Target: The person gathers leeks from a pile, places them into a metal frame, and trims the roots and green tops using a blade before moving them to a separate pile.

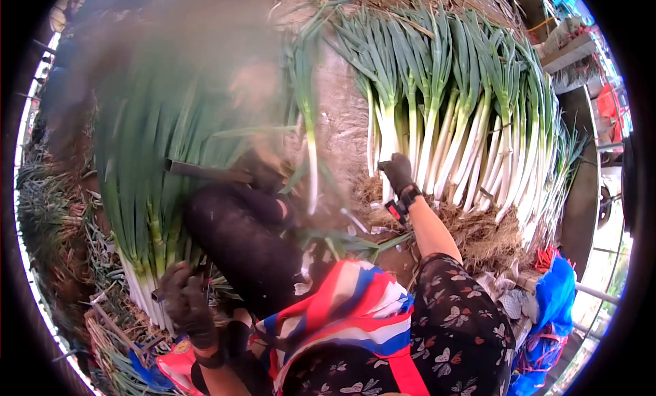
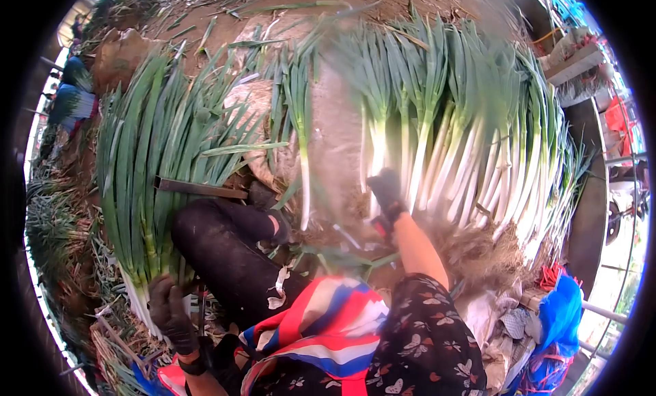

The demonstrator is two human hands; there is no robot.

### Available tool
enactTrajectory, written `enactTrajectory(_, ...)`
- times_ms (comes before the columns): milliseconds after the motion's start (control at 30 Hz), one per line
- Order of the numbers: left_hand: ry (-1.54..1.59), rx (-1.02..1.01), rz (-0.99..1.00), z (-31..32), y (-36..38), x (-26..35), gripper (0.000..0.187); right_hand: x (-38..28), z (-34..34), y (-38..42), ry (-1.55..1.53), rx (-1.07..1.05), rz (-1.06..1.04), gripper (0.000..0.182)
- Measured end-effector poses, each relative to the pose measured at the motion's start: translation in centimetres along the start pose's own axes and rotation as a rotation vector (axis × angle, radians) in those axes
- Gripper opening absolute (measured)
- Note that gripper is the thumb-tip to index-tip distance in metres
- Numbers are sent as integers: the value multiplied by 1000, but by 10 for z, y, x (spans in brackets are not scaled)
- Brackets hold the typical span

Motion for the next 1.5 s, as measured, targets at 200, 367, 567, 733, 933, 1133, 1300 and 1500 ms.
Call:
enactTrajectory(200, 216, -457, 369, 92, -45, 124, 41, -108, 40, 98, -1381, -904, -12, 22)
enactTrajectory(367, 120, -660, 149, 145, -30, 105, 52, -192, 14, 152, -1138, -963, -256, 14)
enactTrajectory(567, 7, -637, 232, 67, -21, 91, 43, -237, -75, 167, -458, -42, -876, 28)
enactTrajectory(733, 154, -682, -73, 10, 15, 69, 46, -239, -72, 171, -50, 429, -1022, 43)
enactTrajectory(933, 311, -671, -192, -2, 44, 63, 53, -234, -34, 173, 198, 300, -1074, 29)
enactTrajectory(1133, 639, -705, -533, 18, 70, 61, 47, -238, -45, 166, -127, 206, -890, 5)
enactTrajectory(1300, 800, -689, -554, 34, 70, 57, 50, -150, 48, 154, -462, -299, -596, 19)
enactTrajectory(1500, 729, -611, -57, 50, 60, 57, 38, -127, 111, 162, 323, -361, -615, 18)
Point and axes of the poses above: each hand's wrist, its own y-axis away from the middle knuckle, its own z-axis out of the palm, x = y × z, the point moved 6 cm from there along -y, towards the middle knuckle, and after that the axes turned 6 degrees about z, right-handed, at the moved point
